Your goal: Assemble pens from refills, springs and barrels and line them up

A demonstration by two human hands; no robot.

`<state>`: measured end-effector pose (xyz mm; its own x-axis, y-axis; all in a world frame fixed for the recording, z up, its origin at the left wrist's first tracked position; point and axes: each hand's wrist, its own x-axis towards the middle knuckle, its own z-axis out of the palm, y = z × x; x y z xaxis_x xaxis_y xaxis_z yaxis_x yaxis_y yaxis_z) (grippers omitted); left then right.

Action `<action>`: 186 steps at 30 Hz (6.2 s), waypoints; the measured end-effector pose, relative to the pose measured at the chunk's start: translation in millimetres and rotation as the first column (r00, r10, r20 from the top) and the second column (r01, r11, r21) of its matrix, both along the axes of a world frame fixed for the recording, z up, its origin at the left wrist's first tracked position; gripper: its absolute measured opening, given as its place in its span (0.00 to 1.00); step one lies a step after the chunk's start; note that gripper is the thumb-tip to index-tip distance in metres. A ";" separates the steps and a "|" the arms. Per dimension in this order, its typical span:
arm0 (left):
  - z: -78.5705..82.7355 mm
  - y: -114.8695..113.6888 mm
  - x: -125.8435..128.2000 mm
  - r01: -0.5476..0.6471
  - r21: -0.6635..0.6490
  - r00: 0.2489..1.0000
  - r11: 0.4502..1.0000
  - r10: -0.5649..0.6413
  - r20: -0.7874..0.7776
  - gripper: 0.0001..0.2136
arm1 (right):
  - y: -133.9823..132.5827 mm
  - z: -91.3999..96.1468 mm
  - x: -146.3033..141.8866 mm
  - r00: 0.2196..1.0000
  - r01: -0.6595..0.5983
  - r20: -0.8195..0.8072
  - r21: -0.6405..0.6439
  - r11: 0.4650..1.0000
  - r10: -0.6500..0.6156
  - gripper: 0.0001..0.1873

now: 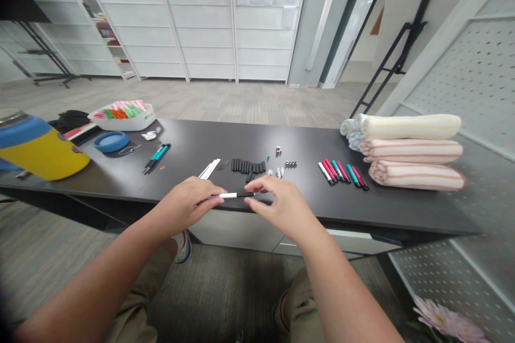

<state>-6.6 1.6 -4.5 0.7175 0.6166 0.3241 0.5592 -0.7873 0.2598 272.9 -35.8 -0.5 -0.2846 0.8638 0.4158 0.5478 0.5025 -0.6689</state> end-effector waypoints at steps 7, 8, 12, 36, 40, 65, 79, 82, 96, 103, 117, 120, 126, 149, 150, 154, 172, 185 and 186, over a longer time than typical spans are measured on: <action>-0.2 0.6 1.2 0.011 0.012 1.000 1.000 -0.011 -0.010 0.11 | 0.1 -0.3 -4.6 0.998 -0.025 0.051 0.071 0.997 0.021 0.03; -0.6 0.6 1.1 0.008 0.020 1.000 1.000 -0.008 -0.014 0.11 | 0.1 -1.1 -5.5 0.998 -0.020 0.063 0.071 0.997 0.015 0.03; -1.4 0.6 0.4 -0.004 0.062 1.000 0.998 0.005 -0.013 0.12 | -0.7 -4.2 -10.0 0.995 -0.006 0.096 0.088 0.996 -0.003 0.04; -2.9 -1.4 2.7 -0.024 0.032 0.998 0.999 0.026 -0.058 0.10 | 43.6 -36.9 72.0 0.630 0.593 0.407 0.297 0.748 -0.661 0.16; -2.3 -2.0 2.9 -0.028 0.017 0.998 0.999 0.029 -0.061 0.10 | 43.4 -36.6 72.7 0.629 0.606 0.394 0.293 0.740 -0.671 0.13; -0.1 -0.6 1.4 -0.045 0.020 0.998 0.999 0.046 -0.046 0.10 | 40.0 -26.7 74.4 0.695 0.644 0.353 0.082 0.760 -0.627 0.06; -3.1 6.0 -4.7 -0.067 0.109 0.994 0.992 0.076 -0.076 0.13 | 1.9 -7.0 9.2 0.975 0.186 -0.099 -0.113 0.976 -0.198 0.06; -2.6 5.6 -3.9 -0.066 0.108 0.994 0.992 0.075 -0.080 0.13 | 2.2 -6.3 7.0 0.980 0.168 -0.092 -0.104 0.980 -0.177 0.06; -1.0 4.3 -1.3 -0.046 0.120 0.996 0.992 0.055 -0.072 0.12 | -0.3 -9.1 -4.6 0.983 0.177 -0.034 -0.108 0.978 -0.182 0.05; 1.1 1.1 -0.7 -0.061 0.126 0.997 0.990 0.068 -0.046 0.11 | -0.6 -7.8 -7.6 0.979 0.204 0.013 -0.100 0.974 -0.204 0.08; -2.6 -1.4 2.3 -0.096 0.126 0.995 0.987 0.099 -0.021 0.07 | -3.5 -17.2 -20.8 0.957 0.221 0.180 0.054 0.974 -0.227 0.21; -2.2 -2.6 4.1 -0.092 0.126 0.994 0.988 0.100 -0.054 0.06 | -4.6 -17.5 -25.5 0.962 0.206 0.176 0.046 0.978 -0.211 0.22; -0.8 -3.7 10.0 0.003 0.130 0.990 0.992 0.015 -0.137 0.10 | -6.0 -18.8 -31.5 0.972 0.179 0.148 0.022 0.984 -0.180 0.22; 1.0 -3.1 2.5 -0.033 0.167 0.999 0.986 0.035 -0.009 0.10 | -8.1 -11.8 -29.8 0.983 -0.040 0.178 -0.011 0.999 0.041 0.17; 1.8 -3.0 2.5 -0.023 0.157 0.999 0.987 0.026 -0.021 0.10 | -7.5 -12.7 -28.5 0.980 -0.055 0.190 0.002 0.999 0.053 0.17; 3.8 -1.5 3.3 0.003 0.121 0.996 0.993 0.008 -0.085 0.14 | -5.3 -16.9 -24.2 0.969 -0.103 0.228 0.043 0.994 0.090 0.17; 4.4 -3.4 -0.6 0.038 0.288 0.993 0.957 -0.067 0.092 0.05 | -9.5 -8.0 -25.5 0.972 -0.144 0.175 -0.068 0.987 0.154 0.18; 20.6 -16.1 0.3 -0.181 0.470 0.956 0.864 0.041 0.292 0.18 | -13.5 -4.3 -33.0 0.992 -0.095 -0.101 -0.207 0.974 0.076 0.20; 20.8 -15.3 2.1 -0.259 0.398 0.919 0.880 0.099 0.381 0.25 | -13.0 -4.6 -32.9 0.993 -0.055 -0.111 -0.197 0.979 0.034 0.20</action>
